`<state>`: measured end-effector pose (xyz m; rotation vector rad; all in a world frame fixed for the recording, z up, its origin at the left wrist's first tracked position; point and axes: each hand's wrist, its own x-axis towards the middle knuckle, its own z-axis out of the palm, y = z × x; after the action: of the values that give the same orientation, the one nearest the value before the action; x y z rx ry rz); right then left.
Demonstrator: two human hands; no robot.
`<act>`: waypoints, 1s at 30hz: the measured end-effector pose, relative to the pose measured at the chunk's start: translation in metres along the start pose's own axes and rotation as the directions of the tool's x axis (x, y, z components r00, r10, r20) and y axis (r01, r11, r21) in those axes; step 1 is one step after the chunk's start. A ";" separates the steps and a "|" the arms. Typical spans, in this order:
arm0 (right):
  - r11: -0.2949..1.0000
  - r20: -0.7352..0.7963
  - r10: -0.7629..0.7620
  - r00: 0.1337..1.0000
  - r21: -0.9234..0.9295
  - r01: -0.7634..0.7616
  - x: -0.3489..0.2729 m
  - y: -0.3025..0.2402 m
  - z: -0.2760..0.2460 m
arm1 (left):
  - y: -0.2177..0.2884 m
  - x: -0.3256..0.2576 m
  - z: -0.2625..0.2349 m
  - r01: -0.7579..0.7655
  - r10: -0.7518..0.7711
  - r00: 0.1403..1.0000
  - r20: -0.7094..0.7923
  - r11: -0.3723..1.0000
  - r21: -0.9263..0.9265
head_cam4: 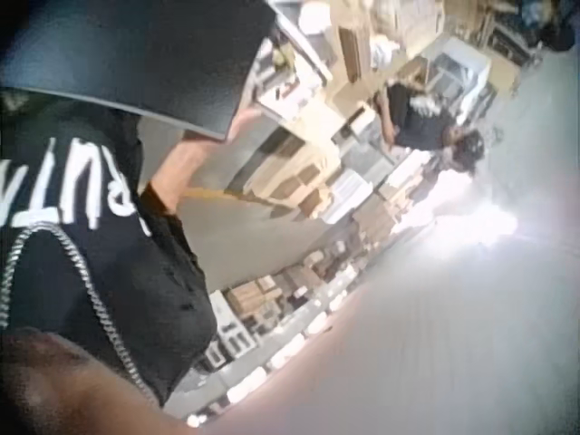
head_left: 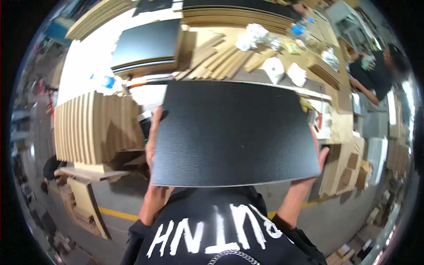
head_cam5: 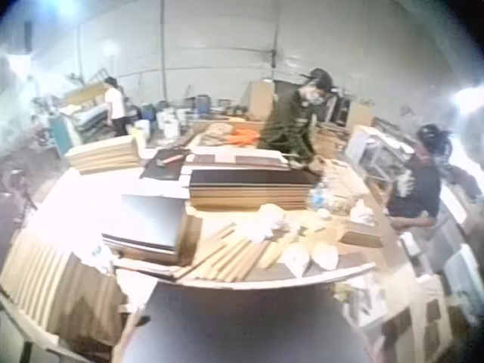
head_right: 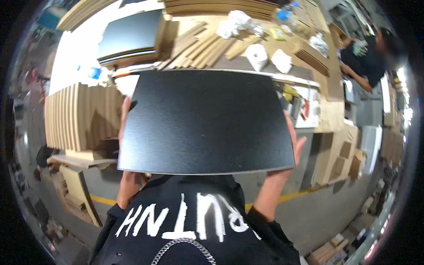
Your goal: The person places a black panel onto a wooden frame assembly, secures it using a nail gun, and fits wooden slats onto the assembly by tapping them with a hammer.
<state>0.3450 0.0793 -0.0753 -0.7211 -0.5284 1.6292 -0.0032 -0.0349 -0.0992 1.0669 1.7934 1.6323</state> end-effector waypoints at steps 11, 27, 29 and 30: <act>0.942 0.103 0.019 0.994 -0.335 0.017 0.002 -0.006 -0.036 | 0.010 -0.005 -0.007 0.406 -0.273 0.905 0.325 0.778 -0.479; 0.272 -0.449 -0.074 0.891 -0.868 -0.415 0.013 0.046 -0.096 | -0.060 -0.054 0.075 0.228 -0.205 0.974 -0.100 0.873 0.430; 0.113 -0.340 -0.113 0.934 -0.938 -0.328 0.021 0.047 -0.105 | -0.066 -0.054 0.078 0.239 -0.219 0.971 -0.098 0.849 0.472; 0.103 -0.333 -0.112 0.936 -0.941 -0.322 0.027 0.048 -0.103 | -0.069 -0.052 0.082 0.240 -0.223 0.970 -0.096 0.823 0.515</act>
<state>0.3820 0.0915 -0.1853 -2.0948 -1.4232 0.9719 0.0764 -0.0266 -0.1884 0.9845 2.3631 1.0359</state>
